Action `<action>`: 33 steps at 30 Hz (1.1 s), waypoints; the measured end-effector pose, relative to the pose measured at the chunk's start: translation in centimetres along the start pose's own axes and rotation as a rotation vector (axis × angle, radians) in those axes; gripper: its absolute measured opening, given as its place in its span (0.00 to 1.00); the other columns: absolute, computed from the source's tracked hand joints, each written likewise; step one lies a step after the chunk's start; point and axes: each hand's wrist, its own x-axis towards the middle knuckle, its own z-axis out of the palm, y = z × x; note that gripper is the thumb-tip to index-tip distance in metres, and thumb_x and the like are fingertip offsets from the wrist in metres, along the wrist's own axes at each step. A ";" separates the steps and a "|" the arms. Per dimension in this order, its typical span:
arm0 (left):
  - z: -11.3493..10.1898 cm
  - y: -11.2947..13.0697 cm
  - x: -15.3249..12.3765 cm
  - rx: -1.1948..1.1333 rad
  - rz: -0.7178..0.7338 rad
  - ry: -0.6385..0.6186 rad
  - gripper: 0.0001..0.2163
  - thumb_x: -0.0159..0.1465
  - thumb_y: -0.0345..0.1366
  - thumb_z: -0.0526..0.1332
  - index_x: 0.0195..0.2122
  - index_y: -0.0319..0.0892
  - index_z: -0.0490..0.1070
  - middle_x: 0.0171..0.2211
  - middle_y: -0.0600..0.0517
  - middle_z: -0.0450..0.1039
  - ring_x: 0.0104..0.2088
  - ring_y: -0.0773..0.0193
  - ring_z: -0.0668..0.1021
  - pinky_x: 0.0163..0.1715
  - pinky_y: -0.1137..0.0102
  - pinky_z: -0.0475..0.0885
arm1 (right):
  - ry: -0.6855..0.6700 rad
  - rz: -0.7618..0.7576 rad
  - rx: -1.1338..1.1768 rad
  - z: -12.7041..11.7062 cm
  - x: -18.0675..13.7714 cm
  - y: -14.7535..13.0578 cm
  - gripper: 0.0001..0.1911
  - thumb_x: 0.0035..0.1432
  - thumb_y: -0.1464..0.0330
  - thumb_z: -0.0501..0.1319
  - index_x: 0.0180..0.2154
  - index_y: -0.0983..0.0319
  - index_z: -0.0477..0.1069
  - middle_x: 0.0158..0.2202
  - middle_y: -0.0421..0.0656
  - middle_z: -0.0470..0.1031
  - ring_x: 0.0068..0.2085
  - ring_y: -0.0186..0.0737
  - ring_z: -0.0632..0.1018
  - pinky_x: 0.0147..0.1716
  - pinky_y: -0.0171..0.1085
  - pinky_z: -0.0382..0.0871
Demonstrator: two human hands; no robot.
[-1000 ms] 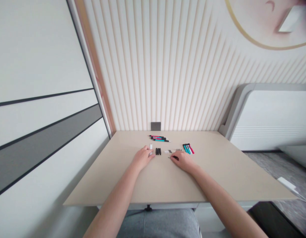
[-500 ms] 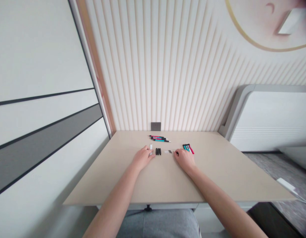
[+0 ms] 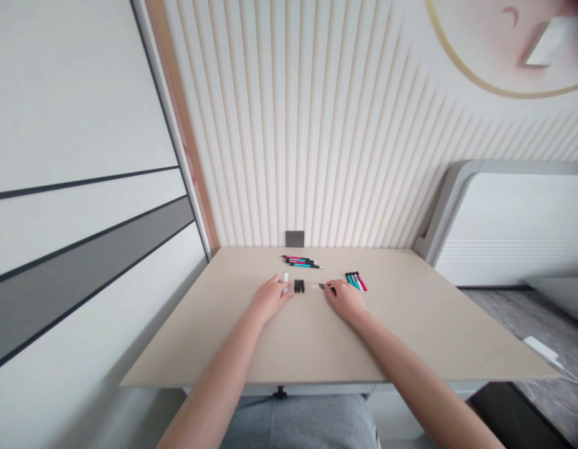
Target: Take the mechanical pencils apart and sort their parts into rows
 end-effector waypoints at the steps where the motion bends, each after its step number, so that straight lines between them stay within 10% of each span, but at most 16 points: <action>1: 0.0 0.0 0.0 0.002 -0.002 0.003 0.14 0.66 0.44 0.57 0.48 0.46 0.74 0.43 0.48 0.69 0.43 0.59 0.75 0.43 0.69 0.68 | 0.013 -0.008 0.030 0.0 0.0 0.1 0.14 0.65 0.63 0.51 0.41 0.58 0.75 0.41 0.46 0.78 0.41 0.42 0.77 0.38 0.35 0.66; 15: -0.6 1.5 0.1 -0.090 0.074 0.135 0.15 0.67 0.43 0.56 0.52 0.46 0.70 0.46 0.48 0.71 0.45 0.59 0.76 0.48 0.67 0.68 | 0.106 -0.065 0.473 0.2 0.1 0.2 0.12 0.57 0.58 0.59 0.40 0.58 0.68 0.33 0.42 0.75 0.34 0.40 0.75 0.36 0.38 0.69; 33: -0.7 5.0 -0.3 -0.123 0.371 0.104 0.16 0.68 0.41 0.56 0.56 0.47 0.64 0.44 0.49 0.75 0.46 0.59 0.75 0.50 0.63 0.68 | -0.093 -0.255 0.623 -0.7 -0.9 -2.2 0.10 0.63 0.66 0.52 0.47 0.56 0.59 0.39 0.40 0.79 0.40 0.39 0.78 0.44 0.39 0.68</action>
